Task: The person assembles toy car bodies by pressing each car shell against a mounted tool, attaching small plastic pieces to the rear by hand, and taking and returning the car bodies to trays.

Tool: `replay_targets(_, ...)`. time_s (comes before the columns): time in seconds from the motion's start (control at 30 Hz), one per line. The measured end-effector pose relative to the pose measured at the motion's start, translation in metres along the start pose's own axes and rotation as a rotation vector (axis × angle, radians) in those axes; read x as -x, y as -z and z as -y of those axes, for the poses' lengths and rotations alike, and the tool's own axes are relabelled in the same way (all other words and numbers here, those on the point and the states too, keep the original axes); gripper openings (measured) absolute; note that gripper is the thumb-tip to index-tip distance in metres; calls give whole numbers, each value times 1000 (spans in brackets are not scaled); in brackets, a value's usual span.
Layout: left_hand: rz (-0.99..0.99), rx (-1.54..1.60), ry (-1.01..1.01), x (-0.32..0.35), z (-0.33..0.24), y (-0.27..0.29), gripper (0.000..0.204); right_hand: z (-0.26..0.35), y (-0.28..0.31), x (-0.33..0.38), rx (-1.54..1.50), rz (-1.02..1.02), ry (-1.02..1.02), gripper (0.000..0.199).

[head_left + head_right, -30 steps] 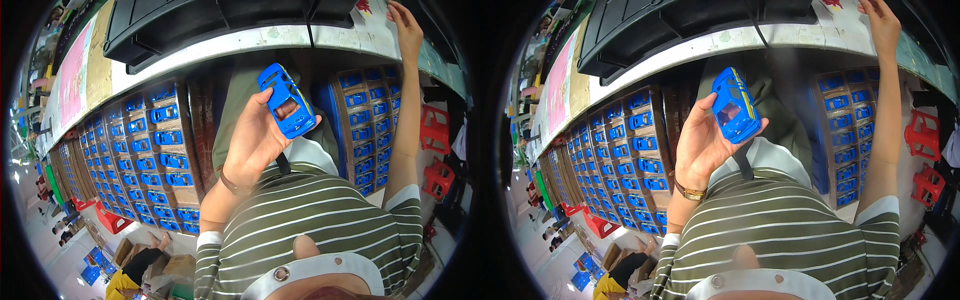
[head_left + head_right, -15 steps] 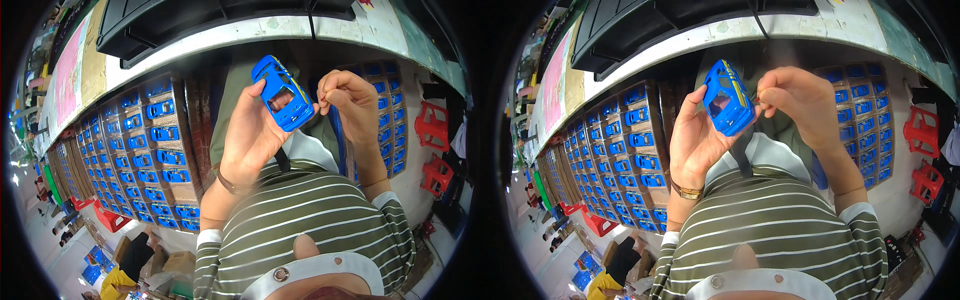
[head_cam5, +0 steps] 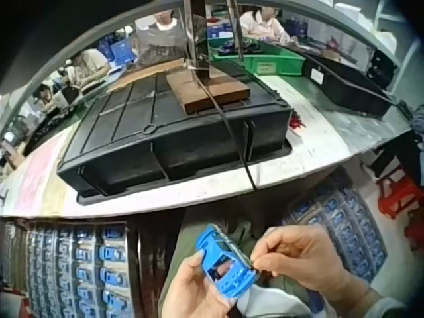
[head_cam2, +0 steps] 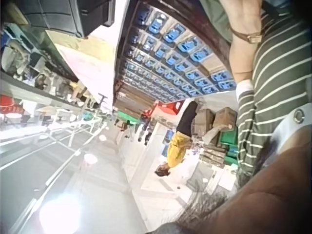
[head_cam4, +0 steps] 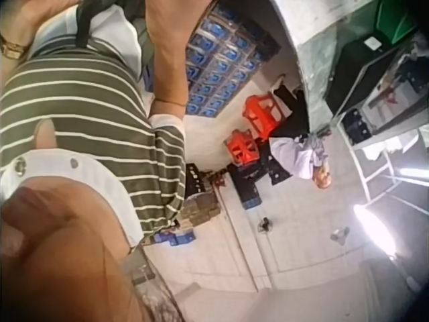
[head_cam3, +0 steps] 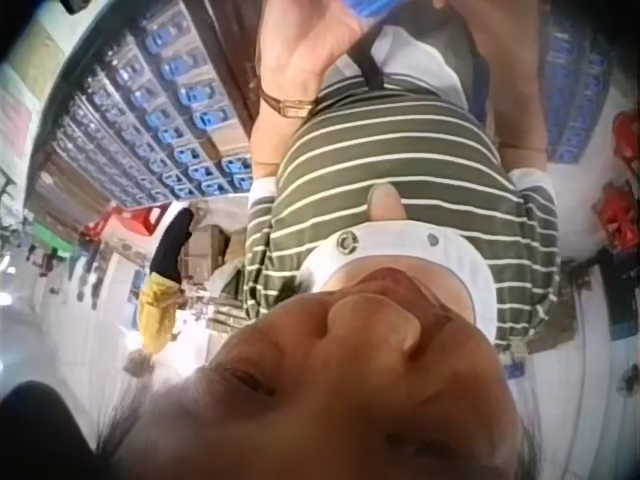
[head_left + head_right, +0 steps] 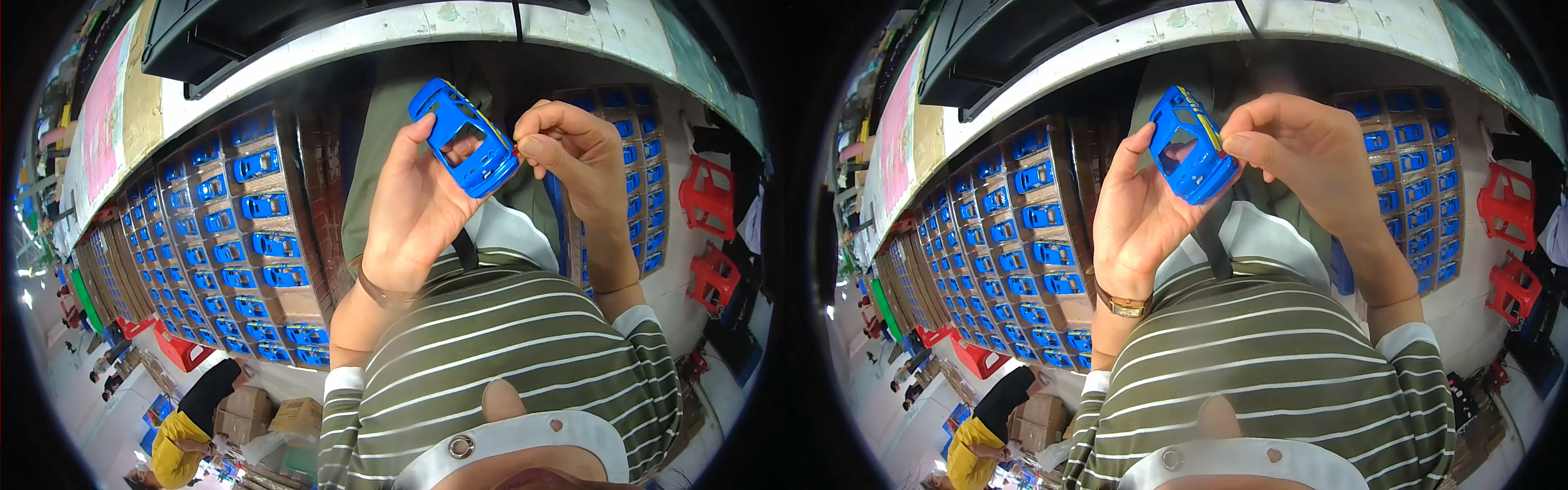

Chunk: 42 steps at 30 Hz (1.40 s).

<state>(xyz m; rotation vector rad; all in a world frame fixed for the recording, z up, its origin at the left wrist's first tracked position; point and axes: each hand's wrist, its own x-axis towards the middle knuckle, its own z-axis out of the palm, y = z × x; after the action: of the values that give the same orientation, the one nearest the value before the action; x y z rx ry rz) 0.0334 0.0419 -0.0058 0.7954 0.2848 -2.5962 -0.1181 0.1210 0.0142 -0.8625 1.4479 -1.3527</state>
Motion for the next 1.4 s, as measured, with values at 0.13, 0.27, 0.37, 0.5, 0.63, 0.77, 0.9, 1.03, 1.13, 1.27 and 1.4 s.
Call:
replay_targets(0.13,13,51,-9,-3,-2,10,36,1,-6,3,77,5,52,7)
replay_targets(0.27,65,100,-5,-5,-2,16,40,-2,-10,5,147,-12,91,7)
replay_targets(0.37,66,144,8,-4,-2,16,41,-4,-12,5,180,-35,115,7)
replay_targets(0.5,66,140,11,-4,-2,17,42,-3,-16,5,152,-46,83,6)
replay_targets(0.63,71,166,23,-4,-2,20,44,-2,-15,4,139,-21,67,7)
replay_targets(0.77,-38,90,18,-1,0,11,31,-8,-15,3,120,-9,46,9)
replay_targets(0.9,9,-165,-177,-2,-1,19,25,-7,-10,2,-121,23,8,9)
replay_targets(1.03,-193,-927,-845,2,6,25,49,-8,-15,-1,-353,44,-66,10)
replay_targets(1.13,-41,-1170,-1165,5,16,23,77,-11,-21,-3,-439,52,-111,11)
replay_targets(1.27,-126,-1208,-777,17,11,24,20,-18,-30,-5,-448,18,-86,13)
replay_targets(1.4,-95,-1089,-910,13,18,27,14,-19,-38,-3,-425,36,-93,15)
